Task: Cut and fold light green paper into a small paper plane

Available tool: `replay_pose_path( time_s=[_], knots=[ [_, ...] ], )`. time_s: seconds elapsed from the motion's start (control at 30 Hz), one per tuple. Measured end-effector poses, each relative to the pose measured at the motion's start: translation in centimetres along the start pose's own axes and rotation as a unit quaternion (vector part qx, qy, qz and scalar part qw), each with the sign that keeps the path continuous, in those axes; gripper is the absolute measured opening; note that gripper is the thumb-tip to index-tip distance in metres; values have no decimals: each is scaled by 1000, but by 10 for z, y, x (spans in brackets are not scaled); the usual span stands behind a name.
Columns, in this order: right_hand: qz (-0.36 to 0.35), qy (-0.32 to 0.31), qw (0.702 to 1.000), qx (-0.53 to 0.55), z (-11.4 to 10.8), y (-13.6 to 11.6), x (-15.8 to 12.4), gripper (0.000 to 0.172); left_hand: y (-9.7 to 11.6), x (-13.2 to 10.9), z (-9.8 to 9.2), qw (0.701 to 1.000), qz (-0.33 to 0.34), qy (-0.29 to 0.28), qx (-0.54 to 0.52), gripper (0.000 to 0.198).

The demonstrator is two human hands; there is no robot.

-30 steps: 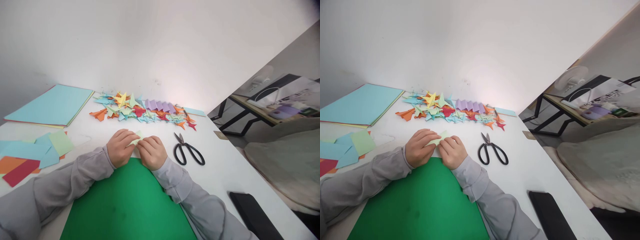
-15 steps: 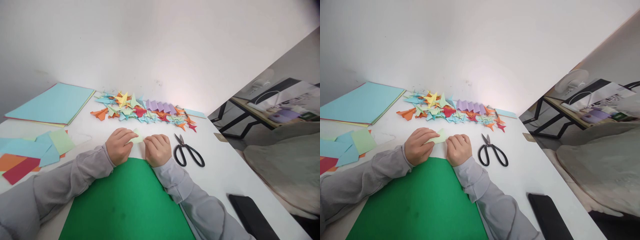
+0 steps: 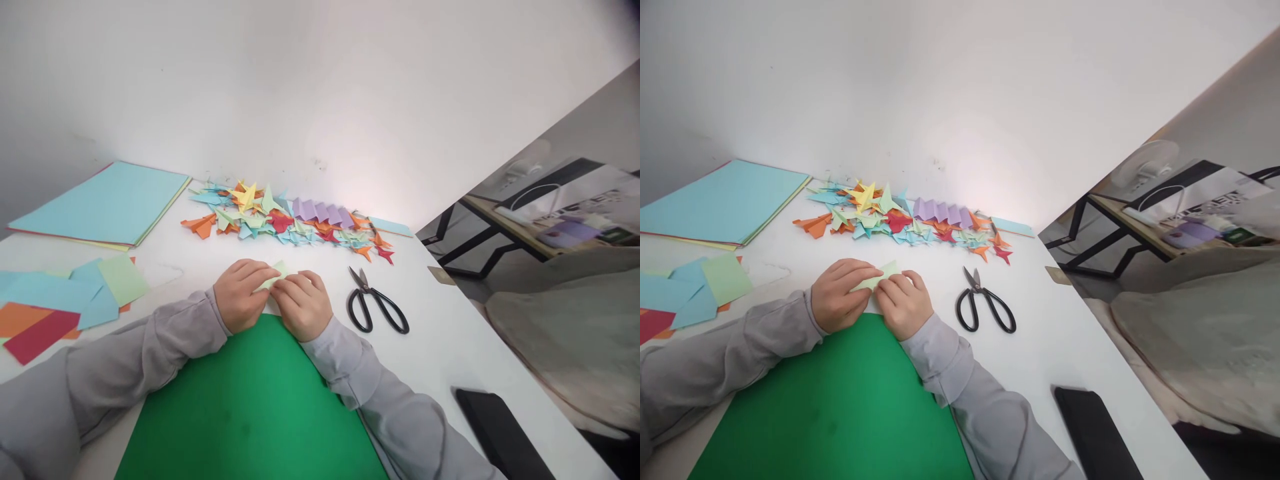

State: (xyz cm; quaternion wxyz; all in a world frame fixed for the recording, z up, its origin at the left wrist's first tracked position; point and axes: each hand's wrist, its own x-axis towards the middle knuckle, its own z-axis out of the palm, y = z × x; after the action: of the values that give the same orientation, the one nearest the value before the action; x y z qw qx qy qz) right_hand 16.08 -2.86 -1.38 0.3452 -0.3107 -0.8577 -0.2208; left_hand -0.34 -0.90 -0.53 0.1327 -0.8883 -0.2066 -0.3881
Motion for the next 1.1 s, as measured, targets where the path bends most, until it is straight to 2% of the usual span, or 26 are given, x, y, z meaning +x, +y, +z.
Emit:
replay_pose_path(
  time_s=[0.3, 0.6, 0.77, 0.87, 0.93, 0.97, 1.03, 1.1],
  knots=[
    [15, -25, 999, -31, -2, 5, -2, 13, -8, -1, -2, 1000, -23, -9, 15, 13],
    [43, -8, 998, -36, -1, 9, -7, 14, -20, -2, -6, 995, -45, -12, 85, 12],
    [79, 29, 995, -57, -4, 17, -8, 14, -45, -12, -5, 986, -135, 33, 96, 12],
    [77, 54, 994, -56, -4, 18, -7, 12, -46, -13, -2, 974, -212, 80, 12, 8],
    [64, 71, 994, -49, -4, 17, -6, 12, -37, -9, -2, 940, -308, 101, -102, 12],
    [56, 78, 994, -46, -4, 16, -6, 12, -31, -6, -2, 904, -377, 93, -180, 16],
    [41, 90, 994, -40, -4, 14, -7, 14, -19, 1, -3, 782, -505, 50, -362, 26],
    [30, 93, 995, -34, -4, 13, -9, 16, -10, 7, -3, 653, -565, 31, -504, 32]
  ],
)
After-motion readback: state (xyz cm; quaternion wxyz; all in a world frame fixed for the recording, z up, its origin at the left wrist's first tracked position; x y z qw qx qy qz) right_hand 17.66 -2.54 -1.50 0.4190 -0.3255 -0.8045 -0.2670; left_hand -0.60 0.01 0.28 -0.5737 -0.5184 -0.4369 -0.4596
